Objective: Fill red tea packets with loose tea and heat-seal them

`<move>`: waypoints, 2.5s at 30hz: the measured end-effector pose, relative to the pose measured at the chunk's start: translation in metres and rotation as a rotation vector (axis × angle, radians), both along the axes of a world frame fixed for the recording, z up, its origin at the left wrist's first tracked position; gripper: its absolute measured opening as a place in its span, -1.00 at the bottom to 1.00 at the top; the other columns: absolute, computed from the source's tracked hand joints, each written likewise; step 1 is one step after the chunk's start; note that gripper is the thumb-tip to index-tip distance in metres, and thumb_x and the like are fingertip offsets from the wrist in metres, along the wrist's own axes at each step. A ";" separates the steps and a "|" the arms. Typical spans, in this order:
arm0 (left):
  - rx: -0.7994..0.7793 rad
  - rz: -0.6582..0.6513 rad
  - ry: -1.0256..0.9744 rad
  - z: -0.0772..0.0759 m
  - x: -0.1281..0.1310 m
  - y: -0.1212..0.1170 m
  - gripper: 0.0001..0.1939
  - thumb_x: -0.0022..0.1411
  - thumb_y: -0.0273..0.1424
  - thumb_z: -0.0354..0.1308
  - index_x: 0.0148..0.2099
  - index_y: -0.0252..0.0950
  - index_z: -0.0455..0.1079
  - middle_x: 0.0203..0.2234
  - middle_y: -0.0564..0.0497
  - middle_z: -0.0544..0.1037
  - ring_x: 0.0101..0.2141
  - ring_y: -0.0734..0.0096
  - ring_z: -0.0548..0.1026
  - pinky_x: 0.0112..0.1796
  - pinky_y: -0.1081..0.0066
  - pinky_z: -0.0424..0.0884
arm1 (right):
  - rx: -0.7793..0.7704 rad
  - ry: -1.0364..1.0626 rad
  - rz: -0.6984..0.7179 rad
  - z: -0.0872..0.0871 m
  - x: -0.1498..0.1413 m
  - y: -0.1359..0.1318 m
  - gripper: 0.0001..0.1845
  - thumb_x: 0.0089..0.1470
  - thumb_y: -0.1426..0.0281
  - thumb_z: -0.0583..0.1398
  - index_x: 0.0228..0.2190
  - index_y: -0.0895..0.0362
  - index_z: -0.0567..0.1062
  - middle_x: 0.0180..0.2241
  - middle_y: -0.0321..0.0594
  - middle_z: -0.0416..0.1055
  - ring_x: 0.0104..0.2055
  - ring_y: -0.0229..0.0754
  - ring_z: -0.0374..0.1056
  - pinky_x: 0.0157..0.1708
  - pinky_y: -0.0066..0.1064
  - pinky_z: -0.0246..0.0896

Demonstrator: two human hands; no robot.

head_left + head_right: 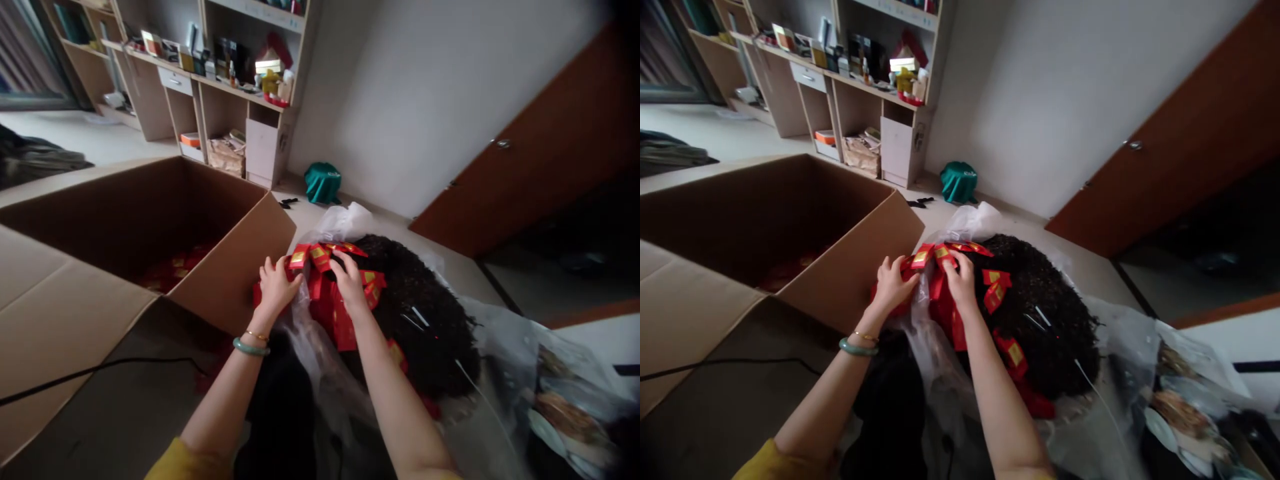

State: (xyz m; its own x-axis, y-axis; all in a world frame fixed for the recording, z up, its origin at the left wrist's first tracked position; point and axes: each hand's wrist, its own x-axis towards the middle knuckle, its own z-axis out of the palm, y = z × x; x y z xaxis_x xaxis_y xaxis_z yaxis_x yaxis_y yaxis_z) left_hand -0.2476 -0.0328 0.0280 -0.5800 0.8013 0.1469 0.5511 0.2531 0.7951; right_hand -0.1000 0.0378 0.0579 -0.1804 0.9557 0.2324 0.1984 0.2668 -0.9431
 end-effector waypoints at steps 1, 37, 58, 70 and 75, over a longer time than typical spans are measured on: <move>-0.097 0.009 0.036 -0.002 0.011 0.009 -0.36 0.05 -0.24 0.22 0.18 -0.29 0.23 0.22 -0.35 0.13 0.22 -0.27 0.07 0.07 -0.10 0.21 | 0.017 -0.137 -0.116 -0.009 0.031 0.011 -0.53 -0.04 0.17 0.16 -0.08 0.10 0.43 0.04 -0.11 0.34 0.15 -0.02 0.14 0.19 -0.13 -0.07; -0.276 -0.539 0.680 -0.004 0.106 0.242 -0.69 0.28 -0.34 -0.08 -0.06 -0.28 0.43 -0.12 -0.21 0.53 -0.07 0.03 0.43 -0.04 0.09 0.23 | -0.261 -0.800 0.224 -0.036 0.205 0.096 -0.39 -0.34 0.29 0.42 -0.19 0.12 0.36 -0.25 -0.22 0.44 -0.19 -0.11 0.38 -0.21 -0.34 0.21; -0.112 -0.519 -0.141 0.004 0.133 0.054 -0.80 0.03 -0.32 0.07 -0.53 -0.29 0.17 -0.66 0.20 0.17 -0.56 0.56 0.16 -0.53 0.50 0.04 | -0.161 -1.143 0.384 -0.049 0.219 -0.009 -0.34 -0.44 0.28 0.44 -0.20 0.18 0.45 -0.15 -0.03 0.43 -0.08 0.06 0.35 -0.13 -0.31 0.17; -0.010 -0.472 -0.545 -0.014 0.150 -0.002 -0.81 0.05 -0.36 0.13 -0.45 -0.28 0.15 -0.57 0.17 0.21 -0.49 0.55 0.19 -0.45 0.50 0.15 | -0.459 -0.537 0.216 -0.068 0.249 -0.026 -0.54 -0.28 0.25 0.35 -0.27 0.19 0.53 -0.26 -0.07 0.57 -0.17 0.05 0.46 -0.19 -0.27 0.32; -0.009 -0.440 -0.693 -0.033 0.161 -0.005 -0.80 0.04 -0.35 0.18 -0.40 -0.31 0.21 -0.56 0.16 0.25 -0.49 0.55 0.24 -0.45 0.50 0.18 | -0.587 -0.433 0.199 -0.080 0.257 -0.030 -0.51 -0.32 0.21 0.37 -0.29 0.20 0.53 -0.28 -0.06 0.58 -0.21 0.05 0.48 -0.19 -0.23 0.34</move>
